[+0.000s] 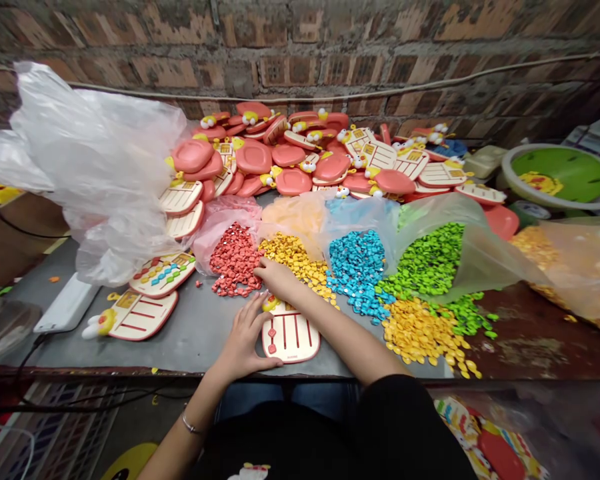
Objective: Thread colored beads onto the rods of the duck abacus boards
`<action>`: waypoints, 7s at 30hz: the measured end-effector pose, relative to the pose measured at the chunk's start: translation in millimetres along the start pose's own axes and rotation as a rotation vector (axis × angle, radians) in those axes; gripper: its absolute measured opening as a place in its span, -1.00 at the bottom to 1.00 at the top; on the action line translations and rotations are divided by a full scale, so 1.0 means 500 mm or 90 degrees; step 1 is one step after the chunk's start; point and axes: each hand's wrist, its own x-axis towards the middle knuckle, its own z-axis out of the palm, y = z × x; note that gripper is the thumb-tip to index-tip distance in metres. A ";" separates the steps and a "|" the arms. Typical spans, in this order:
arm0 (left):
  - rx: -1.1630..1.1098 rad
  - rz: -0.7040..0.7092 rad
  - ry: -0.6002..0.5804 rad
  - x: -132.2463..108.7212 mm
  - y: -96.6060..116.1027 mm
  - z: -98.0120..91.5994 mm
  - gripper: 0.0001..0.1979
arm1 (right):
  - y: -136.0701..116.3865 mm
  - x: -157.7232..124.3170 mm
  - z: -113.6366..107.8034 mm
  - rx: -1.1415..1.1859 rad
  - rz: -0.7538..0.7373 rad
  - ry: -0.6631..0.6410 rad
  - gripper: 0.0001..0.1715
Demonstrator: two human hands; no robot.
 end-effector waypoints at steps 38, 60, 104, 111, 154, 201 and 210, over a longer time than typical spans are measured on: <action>-0.058 0.011 0.014 0.001 -0.006 0.008 0.17 | -0.037 -0.223 -0.025 0.280 0.156 0.084 -0.52; -0.017 0.027 -0.012 0.001 0.002 -0.002 -0.43 | -0.012 0.023 -0.015 -0.035 0.109 0.007 -0.87; -0.047 0.047 -0.006 0.009 0.002 -0.003 -0.27 | 0.030 -0.188 -0.058 -0.103 0.174 0.131 -0.86; -0.039 0.043 -0.004 0.007 0.003 -0.005 -0.31 | 0.040 -0.200 -0.060 -0.097 0.153 0.129 -0.84; -0.010 0.066 -0.025 0.004 0.006 -0.006 -0.28 | 0.059 -0.199 -0.061 -0.072 0.157 0.189 -0.85; -0.025 0.096 -0.069 0.007 0.004 -0.005 -0.52 | 0.039 -0.259 -0.066 0.081 0.111 0.255 -0.86; -0.022 0.090 -0.058 0.009 0.006 -0.005 -0.49 | 0.012 -0.277 -0.051 -0.037 0.013 0.153 -0.84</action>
